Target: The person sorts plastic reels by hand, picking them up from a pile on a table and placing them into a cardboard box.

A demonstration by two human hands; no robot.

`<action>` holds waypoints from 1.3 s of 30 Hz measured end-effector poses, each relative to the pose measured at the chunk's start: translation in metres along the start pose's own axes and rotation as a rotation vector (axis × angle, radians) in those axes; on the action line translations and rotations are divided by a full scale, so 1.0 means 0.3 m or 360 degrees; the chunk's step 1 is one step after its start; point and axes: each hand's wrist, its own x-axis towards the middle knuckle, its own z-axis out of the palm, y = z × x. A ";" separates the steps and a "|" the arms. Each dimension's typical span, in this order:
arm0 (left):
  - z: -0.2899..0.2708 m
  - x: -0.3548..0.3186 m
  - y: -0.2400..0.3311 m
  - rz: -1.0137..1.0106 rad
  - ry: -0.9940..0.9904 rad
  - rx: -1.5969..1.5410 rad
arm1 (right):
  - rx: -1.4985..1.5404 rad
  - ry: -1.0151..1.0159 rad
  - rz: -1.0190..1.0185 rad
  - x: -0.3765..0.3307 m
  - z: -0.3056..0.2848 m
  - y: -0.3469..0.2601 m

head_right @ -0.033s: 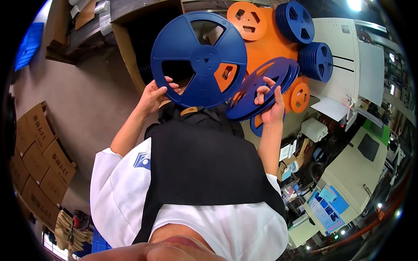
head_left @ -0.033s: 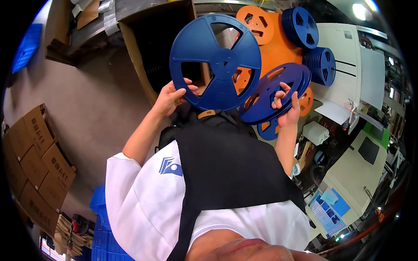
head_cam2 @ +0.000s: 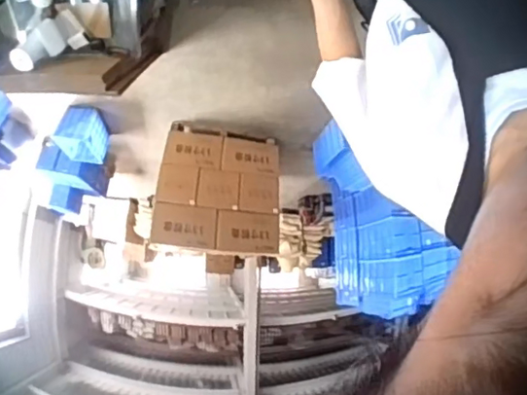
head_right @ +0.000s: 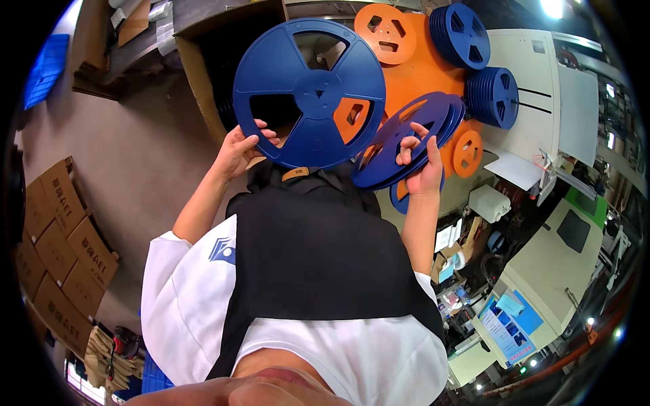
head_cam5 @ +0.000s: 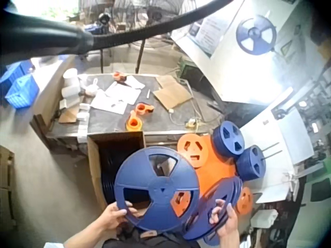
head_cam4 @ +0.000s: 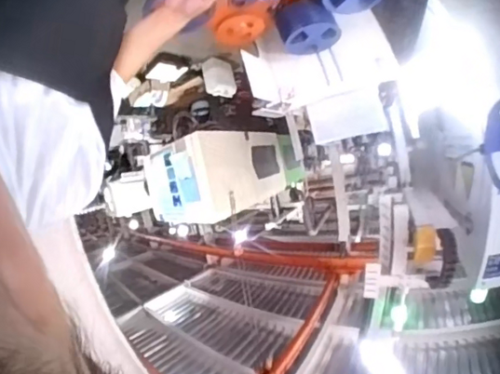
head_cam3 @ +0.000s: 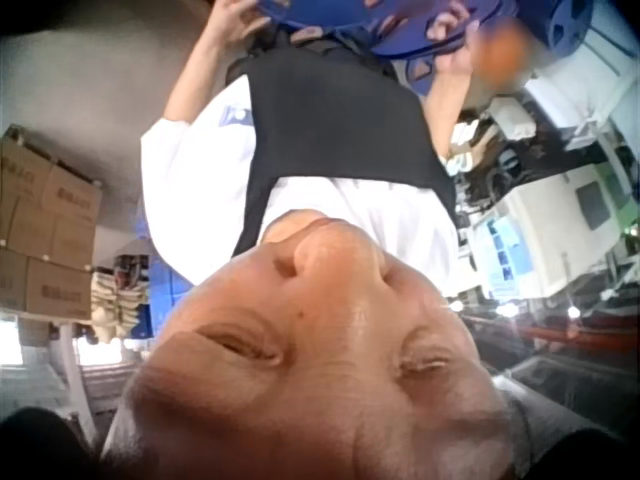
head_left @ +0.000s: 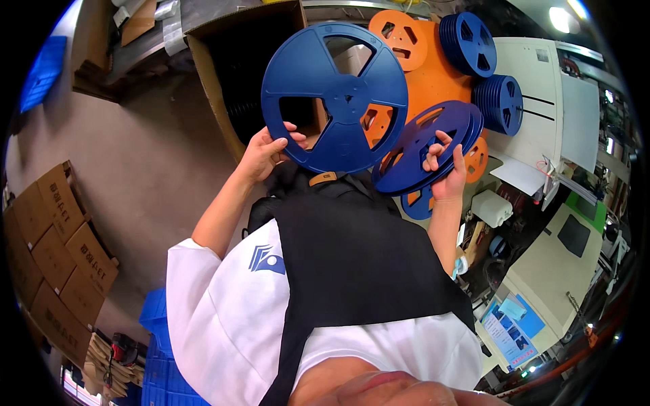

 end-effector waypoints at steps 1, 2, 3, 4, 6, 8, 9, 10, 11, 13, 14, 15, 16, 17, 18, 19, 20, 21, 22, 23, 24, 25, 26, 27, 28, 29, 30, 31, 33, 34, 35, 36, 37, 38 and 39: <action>-0.021 0.001 -0.005 -0.0005 0.0008 -0.0046 | 0.0012 0.0045 0.0010 -0.005 -0.004 0.008; -0.038 0.000 -0.009 0.0011 -0.0012 -0.0094 | 0.0024 0.0092 0.0018 -0.010 -0.006 0.015; -0.053 -0.003 -0.015 0.0028 -0.0032 -0.0143 | 0.0046 0.0147 0.0018 -0.010 -0.010 0.020; -0.065 -0.003 -0.020 0.0044 -0.0052 -0.0192 | 0.0068 0.0203 0.0019 -0.008 -0.013 0.025; -0.077 -0.003 -0.025 0.0074 -0.0076 -0.0269 | 0.0097 0.0304 0.0021 -0.007 0.002 0.036; -0.079 0.000 -0.031 0.0097 -0.0099 -0.0360 | 0.0102 0.0279 0.0015 -0.006 0.002 0.037; -0.077 -0.002 -0.032 0.0110 -0.0085 -0.0374 | 0.0087 0.0249 0.0008 -0.007 0.001 0.041; -0.075 -0.004 -0.032 0.0123 -0.0071 -0.0389 | 0.0084 0.0238 0.0006 -0.005 0.005 0.043; -0.071 -0.006 -0.033 0.0138 -0.0060 -0.0406 | 0.0089 0.0202 0.0010 -0.002 0.004 0.046; -0.082 -0.011 -0.039 0.0157 -0.0044 -0.0455 | 0.0078 0.0186 0.0008 0.003 0.013 0.055; -0.084 -0.014 -0.044 0.0163 -0.0044 -0.0475 | 0.0070 0.0197 0.0011 0.003 0.016 0.056; -0.087 -0.017 -0.047 0.0169 -0.0043 -0.0495 | 0.0062 0.0207 0.0013 0.004 0.019 0.057; -0.090 -0.020 -0.048 0.0179 -0.0046 -0.0508 | 0.0055 0.0219 0.0015 0.006 0.021 0.060; -0.091 -0.022 -0.050 0.0189 -0.0051 -0.0528 | 0.0061 0.0208 0.0024 0.008 0.019 0.060; -0.092 -0.024 -0.052 0.0198 -0.0058 -0.0547 | 0.0068 0.0198 0.0032 0.009 0.015 0.060; -0.094 -0.027 -0.052 0.0213 -0.0027 -0.0546 | 0.0075 0.0189 0.0039 0.009 0.014 0.061; -0.095 -0.033 -0.056 0.0230 0.0007 -0.0545 | 0.0070 0.0202 0.0046 0.010 0.012 0.062; -0.094 -0.038 -0.058 0.0246 0.0041 -0.0543 | 0.0065 0.0215 0.0053 0.011 0.012 0.063; -0.094 -0.042 -0.057 0.0263 0.0144 -0.0499 | 0.0061 0.0229 0.0059 0.011 0.012 0.063; -0.091 -0.046 -0.045 0.0281 0.0247 -0.0454 | 0.0059 0.0262 0.0057 0.011 0.014 0.064; -0.092 -0.049 -0.037 0.0297 0.0348 -0.0408 | 0.0056 0.0297 0.0054 0.008 0.016 0.063; -0.109 -0.048 -0.038 0.0324 0.0439 -0.0329 | 0.0054 0.0332 0.0051 0.004 0.017 0.064; -0.133 -0.047 -0.031 0.0360 0.0532 -0.0244 | 0.0054 0.0305 0.0046 0.003 0.015 0.067; -0.153 -0.043 -0.027 0.0395 0.0623 -0.0158 | 0.0055 0.0280 0.0041 0.000 0.011 0.069; -0.169 -0.038 -0.025 0.0403 0.0805 -0.0049 | 0.0056 0.0257 0.0034 -0.002 0.008 0.073; -0.195 -0.024 -0.032 0.0380 0.0950 0.0112 | 0.0055 0.0260 0.0030 -0.004 0.009 0.073; -0.226 -0.009 -0.039 0.0355 0.1096 0.0277 | 0.0058 0.0263 0.0028 -0.006 0.010 0.076; -0.256 0.006 -0.044 0.0328 0.1239 0.0444 | 0.0061 0.0268 0.0025 -0.008 0.010 0.079; -0.290 0.045 -0.057 0.0425 0.1449 0.0735 | 0.0086 0.0241 0.0022 -0.013 0.003 0.083; -0.362 0.073 -0.089 0.0496 0.1522 0.0891 | 0.0090 0.0240 0.0023 -0.015 0.008 0.083; -0.411 0.099 -0.107 0.0564 0.1596 0.1044 | 0.0089 0.0238 0.0029 -0.014 0.009 0.086; -0.421 0.126 -0.100 0.0566 0.1708 0.1232 | 0.0084 0.0244 0.0026 -0.017 0.007 0.087; -0.439 0.154 -0.093 0.0559 0.1756 0.1332 | 0.0078 0.0249 0.0024 -0.019 0.005 0.091; -0.469 0.183 -0.091 0.0554 0.1809 0.1427 | 0.0069 0.0248 0.0024 -0.019 0.006 0.093; -0.499 0.210 -0.089 0.0550 0.1867 0.1521 | 0.0058 0.0253 0.0025 -0.020 0.011 0.093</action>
